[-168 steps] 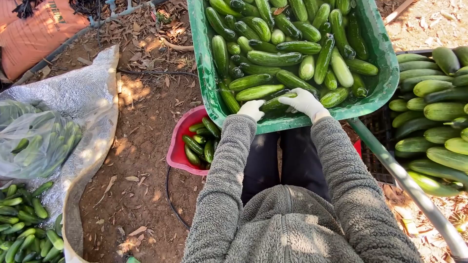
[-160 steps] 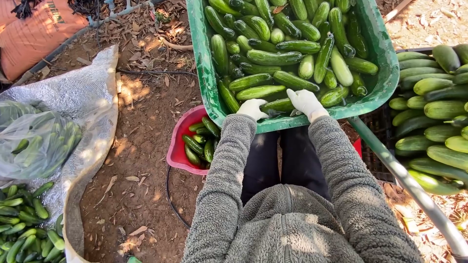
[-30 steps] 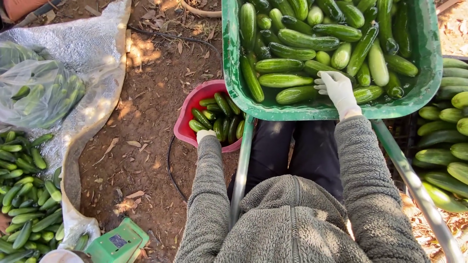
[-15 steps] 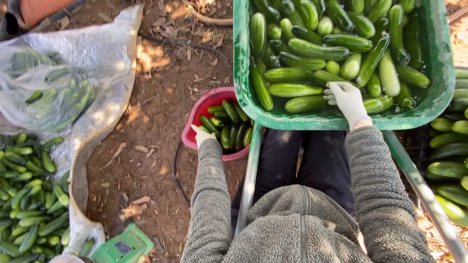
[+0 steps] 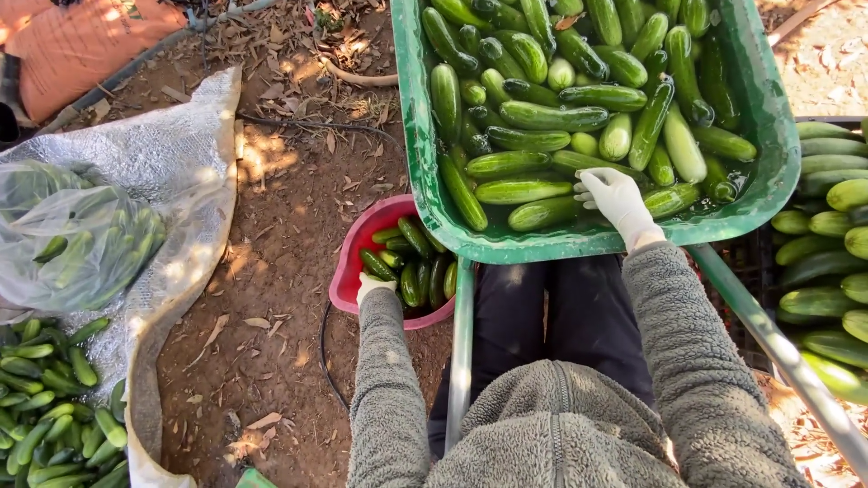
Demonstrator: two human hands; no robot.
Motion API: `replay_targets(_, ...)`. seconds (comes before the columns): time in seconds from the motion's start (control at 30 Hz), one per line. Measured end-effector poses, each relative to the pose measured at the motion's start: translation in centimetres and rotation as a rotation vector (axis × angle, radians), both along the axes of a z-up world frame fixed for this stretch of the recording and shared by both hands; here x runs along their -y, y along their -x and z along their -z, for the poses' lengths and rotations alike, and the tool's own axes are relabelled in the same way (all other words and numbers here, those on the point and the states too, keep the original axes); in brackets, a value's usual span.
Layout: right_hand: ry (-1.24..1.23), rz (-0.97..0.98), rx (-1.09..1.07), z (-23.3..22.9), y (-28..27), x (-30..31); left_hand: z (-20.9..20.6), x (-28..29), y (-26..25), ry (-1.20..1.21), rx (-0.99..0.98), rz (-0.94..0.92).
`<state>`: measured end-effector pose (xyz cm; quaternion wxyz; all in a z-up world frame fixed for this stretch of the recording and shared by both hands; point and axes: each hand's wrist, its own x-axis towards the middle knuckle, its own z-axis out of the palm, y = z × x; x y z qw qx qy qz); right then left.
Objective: Sorting cucumbers by hand from a large water-filled bin into a smaller bucket.
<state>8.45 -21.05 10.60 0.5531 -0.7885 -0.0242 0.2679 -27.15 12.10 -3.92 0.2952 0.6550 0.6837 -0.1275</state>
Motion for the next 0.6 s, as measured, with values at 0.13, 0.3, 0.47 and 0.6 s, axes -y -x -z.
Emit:
replay_targets(0.13, -0.002, -0.001, -0.002, -0.2, 0.0, 0.1, -1.8, 0.8, 0.5, 0.0, -0.065, 0.074)
replay_targets(0.3, -0.04, -0.012, -0.01, -0.4, 0.1, 0.1, -2.8, 0.9, 0.4, -0.011, -0.136, 0.17)
replay_targets(0.47, -0.027, 0.011, -0.008, -0.3, 0.2, 0.0, -3.1, 0.6, 1.1, -0.029, -0.208, 0.27)
replay_targets(0.6, -0.094, 0.19, 0.153, 0.4, -0.7, 0.1, -3.3, 1.1, 0.0, -0.039, -0.258, 0.39)
